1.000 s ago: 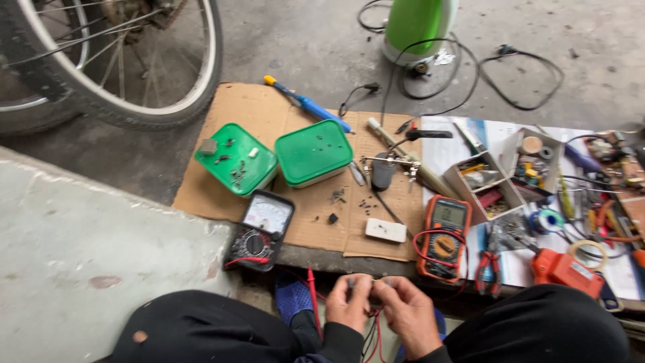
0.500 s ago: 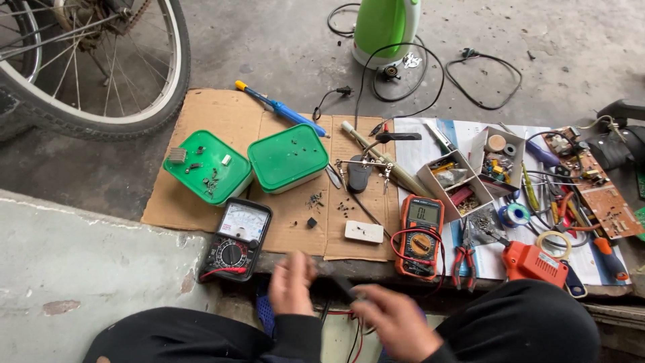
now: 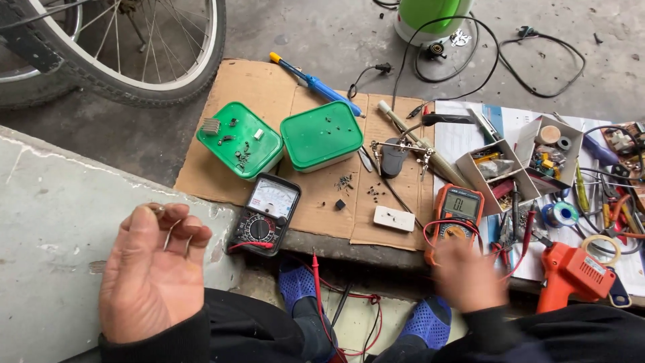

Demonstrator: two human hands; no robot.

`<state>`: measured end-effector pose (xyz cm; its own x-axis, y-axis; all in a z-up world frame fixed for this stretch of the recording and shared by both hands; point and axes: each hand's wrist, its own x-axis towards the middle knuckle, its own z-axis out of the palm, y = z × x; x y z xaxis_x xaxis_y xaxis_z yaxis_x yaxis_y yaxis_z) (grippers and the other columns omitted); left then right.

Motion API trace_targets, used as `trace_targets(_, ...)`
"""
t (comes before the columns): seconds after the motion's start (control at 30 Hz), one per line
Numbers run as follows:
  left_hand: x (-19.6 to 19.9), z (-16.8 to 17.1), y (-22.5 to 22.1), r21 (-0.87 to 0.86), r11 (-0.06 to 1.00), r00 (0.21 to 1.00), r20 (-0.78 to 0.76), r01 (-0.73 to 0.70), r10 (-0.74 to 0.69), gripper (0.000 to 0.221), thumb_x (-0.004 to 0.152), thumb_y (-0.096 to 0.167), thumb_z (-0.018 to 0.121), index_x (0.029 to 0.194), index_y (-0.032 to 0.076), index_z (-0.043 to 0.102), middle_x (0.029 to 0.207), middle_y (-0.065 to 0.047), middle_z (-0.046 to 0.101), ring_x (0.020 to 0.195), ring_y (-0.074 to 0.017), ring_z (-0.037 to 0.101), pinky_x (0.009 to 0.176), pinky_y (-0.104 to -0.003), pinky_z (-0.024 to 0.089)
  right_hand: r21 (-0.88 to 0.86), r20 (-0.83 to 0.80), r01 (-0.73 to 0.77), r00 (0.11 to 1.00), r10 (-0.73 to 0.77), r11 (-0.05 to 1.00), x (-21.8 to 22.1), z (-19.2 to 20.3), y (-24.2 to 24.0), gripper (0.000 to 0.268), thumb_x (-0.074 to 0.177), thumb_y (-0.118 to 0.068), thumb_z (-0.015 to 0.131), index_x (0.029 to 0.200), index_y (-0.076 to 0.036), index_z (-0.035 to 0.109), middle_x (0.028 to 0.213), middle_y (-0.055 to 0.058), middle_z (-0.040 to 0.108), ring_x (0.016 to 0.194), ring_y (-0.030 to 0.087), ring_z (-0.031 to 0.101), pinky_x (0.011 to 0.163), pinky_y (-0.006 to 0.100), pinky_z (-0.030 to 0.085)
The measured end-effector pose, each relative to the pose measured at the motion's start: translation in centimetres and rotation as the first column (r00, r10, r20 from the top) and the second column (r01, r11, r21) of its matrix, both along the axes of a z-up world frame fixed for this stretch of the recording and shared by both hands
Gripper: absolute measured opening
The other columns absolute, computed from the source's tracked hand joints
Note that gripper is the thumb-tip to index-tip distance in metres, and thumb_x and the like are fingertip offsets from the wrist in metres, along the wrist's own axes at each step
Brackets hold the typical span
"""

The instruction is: Testing various electronic components using a digital multimeter on a makeshift floor-based workbench.

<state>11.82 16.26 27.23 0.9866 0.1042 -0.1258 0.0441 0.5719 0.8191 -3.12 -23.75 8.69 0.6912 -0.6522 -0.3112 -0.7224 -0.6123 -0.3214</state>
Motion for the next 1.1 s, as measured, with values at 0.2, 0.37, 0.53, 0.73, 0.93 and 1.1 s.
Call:
trace_targets(0.2,-0.1,-0.6,0.3,-0.035,0.998,0.998,-0.004,0.055,-0.055,0.025,0.105,0.018,0.072,0.122,0.001,0.068,0.119,-0.018,0.074,0.103,-0.0247,0.071,0.096,-0.041,0.060,0.751,-0.468,0.342,0.879,0.089,0.565,-0.9,-17.8,16.4,0.093,0.088,-0.076,0.080,0.132,0.006,0.070,0.111,0.021,0.076,0.087,0.036,0.082,0.060,0.037,0.065)
trace_targets(0.37,-0.1,-1.4,0.4,-0.038,0.999,0.996,-0.090,0.018,-0.021,0.020,0.103,0.010,0.066,0.119,-0.002,0.065,0.124,-0.027,0.076,0.107,-0.0321,0.074,0.094,-0.044,0.062,0.786,-0.330,0.303,0.943,-0.049,0.539,-1.4,-21.7,21.6,0.116,0.079,-0.054,0.097,0.164,-0.002,0.037,0.128,0.019,0.071,0.097,0.023,0.067,0.080,0.032,0.050)
trace_targets(0.53,-0.5,-2.4,-0.2,-0.032,0.999,0.996,-0.078,0.044,-0.046,0.015,0.102,0.003,0.066,0.116,-0.003,0.066,0.117,-0.031,0.078,0.102,-0.0360,0.077,0.089,-0.049,0.065,0.566,-0.209,0.102,0.978,0.023,0.818,-0.6,-21.0,22.4,0.034,0.091,-0.038,0.080,0.120,-0.021,0.080,0.104,0.001,0.084,0.097,0.019,0.079,0.094,0.032,0.061)
trace_targets(0.73,-3.1,-6.7,-4.9,-0.053,0.997,0.989,-0.137,0.055,-0.062,0.018,0.100,0.001,0.069,0.114,-0.009,0.062,0.112,-0.034,0.078,0.091,-0.0357,0.076,0.081,-0.046,0.065,0.862,-0.117,0.157,0.987,-0.112,0.482,-2.2,-12.1,15.3,0.025,0.100,-0.004,0.072,0.119,0.006,0.086,0.083,0.016,0.081,0.055,0.022,0.065,0.047,0.034,0.059)
trace_targets(0.93,-5.3,-12.6,-10.9,-0.023,0.996,0.939,-0.334,0.083,-0.086,0.023,0.096,0.000,0.077,0.112,-0.015,0.070,0.101,-0.035,0.084,0.081,-0.0349,0.080,0.073,-0.043,0.069,0.890,0.249,0.028,0.807,-0.536,0.456,-5.4,-1.6,9.5,0.054,0.098,0.001,0.062,0.152,0.002,0.070,0.063,0.028,0.073,0.042,0.022,0.043,0.045,0.032,0.026)
trace_targets(1.1,-4.7,-11.2,-12.3,0.017,0.996,0.842,-0.536,0.092,-0.068,0.025,0.098,0.000,0.078,0.117,-0.015,0.071,0.101,-0.030,0.083,0.090,-0.0339,0.080,0.078,-0.041,0.067,0.887,0.219,0.074,0.802,-0.556,0.456,-5.2,0.7,10.3,0.042,0.103,-0.004,0.065,0.138,0.013,0.081,0.057,0.030,0.071,0.046,0.029,0.057,0.048,0.036,0.037)
